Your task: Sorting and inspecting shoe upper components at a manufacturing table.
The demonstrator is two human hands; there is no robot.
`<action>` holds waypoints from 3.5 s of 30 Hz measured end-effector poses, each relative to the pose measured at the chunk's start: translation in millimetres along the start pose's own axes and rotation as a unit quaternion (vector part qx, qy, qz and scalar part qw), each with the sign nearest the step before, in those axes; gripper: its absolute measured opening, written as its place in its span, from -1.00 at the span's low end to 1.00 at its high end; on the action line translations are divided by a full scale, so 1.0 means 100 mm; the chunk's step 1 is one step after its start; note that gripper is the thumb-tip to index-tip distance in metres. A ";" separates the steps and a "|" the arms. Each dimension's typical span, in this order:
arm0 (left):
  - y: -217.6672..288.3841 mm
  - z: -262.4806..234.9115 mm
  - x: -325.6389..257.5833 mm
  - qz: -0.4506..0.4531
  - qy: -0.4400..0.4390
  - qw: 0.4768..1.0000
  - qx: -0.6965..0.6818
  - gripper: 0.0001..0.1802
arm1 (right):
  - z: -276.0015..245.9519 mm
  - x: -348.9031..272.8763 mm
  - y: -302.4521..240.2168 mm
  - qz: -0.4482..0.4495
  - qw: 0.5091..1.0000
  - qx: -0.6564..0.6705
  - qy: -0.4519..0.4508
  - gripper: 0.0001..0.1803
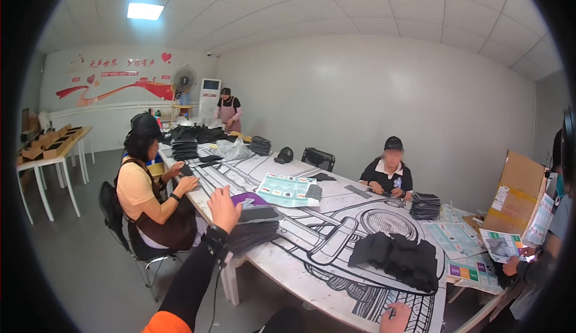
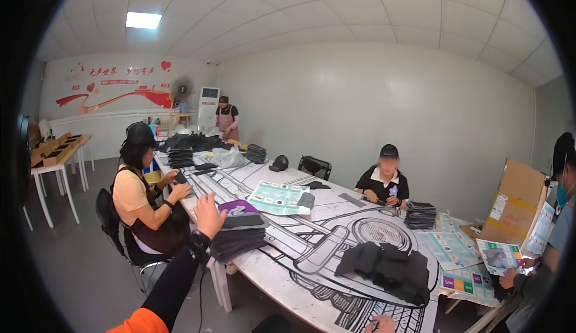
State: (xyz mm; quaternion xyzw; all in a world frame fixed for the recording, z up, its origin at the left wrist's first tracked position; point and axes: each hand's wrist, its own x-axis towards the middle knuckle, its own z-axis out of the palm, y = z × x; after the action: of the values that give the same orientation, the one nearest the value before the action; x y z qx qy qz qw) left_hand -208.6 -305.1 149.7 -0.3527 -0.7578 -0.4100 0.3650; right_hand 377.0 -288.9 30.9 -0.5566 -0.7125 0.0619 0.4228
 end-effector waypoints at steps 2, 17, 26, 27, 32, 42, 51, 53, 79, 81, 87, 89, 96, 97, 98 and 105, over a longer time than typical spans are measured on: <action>0.35 -0.06 -0.17 0.056 -0.025 0.994 -0.092 -0.37 | 0.06 -0.03 0.08 -0.028 0.999 -0.013 0.043 -0.72; 1.92 0.79 -2.60 0.112 -0.469 0.721 -0.497 -0.79 | 0.44 -0.01 0.95 0.076 0.980 0.150 0.108 -0.71; 1.83 0.73 -2.56 0.136 -0.420 0.720 -0.536 -0.78 | -0.25 0.22 0.26 0.124 0.915 0.385 -0.008 -0.69; 1.86 0.69 -2.54 0.157 -0.405 0.726 -0.534 -0.78 | -0.19 0.19 0.42 0.137 0.915 0.379 0.008 -0.70; 1.95 0.56 -2.46 0.123 -0.387 0.741 -0.535 -0.84 | 0.12 0.07 0.90 0.169 0.937 0.299 0.055 -0.73; 1.95 0.61 -2.46 -0.087 -0.507 0.643 -0.567 -0.79 | 0.01 0.03 0.85 0.189 0.938 0.291 -0.027 -0.74; 1.98 0.44 -2.40 -0.089 -0.509 0.657 -0.549 -0.78 | -0.04 0.00 0.77 0.171 0.945 0.280 -0.017 -0.78; 1.98 0.40 -2.38 -0.085 -0.510 0.662 -0.542 -0.78 | -0.04 0.01 0.76 0.177 0.947 0.266 -0.022 -0.78; 1.90 0.52 -2.44 -0.036 -0.498 0.706 -0.501 -0.75 | 0.10 0.01 0.80 0.120 0.978 0.170 0.027 -0.70; 1.93 0.49 -2.44 -0.054 -0.503 0.705 -0.497 -0.74 | 0.14 0.01 0.89 0.132 0.973 0.186 0.024 -0.70; 2.01 0.60 -2.58 -0.047 -0.503 0.686 -0.524 -0.71 | 0.09 -0.03 1.11 0.152 0.963 0.223 0.004 -0.69; 1.97 0.65 -2.58 -0.044 -0.511 0.680 -0.525 -0.72 | 0.10 -0.01 1.04 0.163 0.963 0.213 -0.002 -0.68; 1.86 0.65 -2.44 -0.047 -0.476 0.703 -0.527 -0.75 | 0.11 0.01 0.78 0.159 0.967 0.201 0.000 -0.78; 1.80 0.76 -2.49 -0.065 -0.475 0.684 -0.550 -0.75 | 0.09 0.02 0.69 0.148 0.972 0.180 -0.007 -0.76; 1.83 0.63 -2.42 -0.095 -0.483 0.667 -0.559 -0.75 | 0.14 0.02 0.73 0.140 0.968 0.208 0.000 -0.75; 1.86 0.69 -2.56 -0.062 -0.479 0.697 -0.529 -0.75 | 0.06 -0.05 0.85 0.140 0.972 0.189 0.003 -0.75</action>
State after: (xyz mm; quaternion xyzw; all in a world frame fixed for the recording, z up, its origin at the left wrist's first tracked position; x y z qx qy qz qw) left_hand 52.1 -227.8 -25.8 -0.5890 -0.5082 -0.5403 -0.3207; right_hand 435.9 -259.0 -22.8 -0.5611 -0.6014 0.2521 0.5098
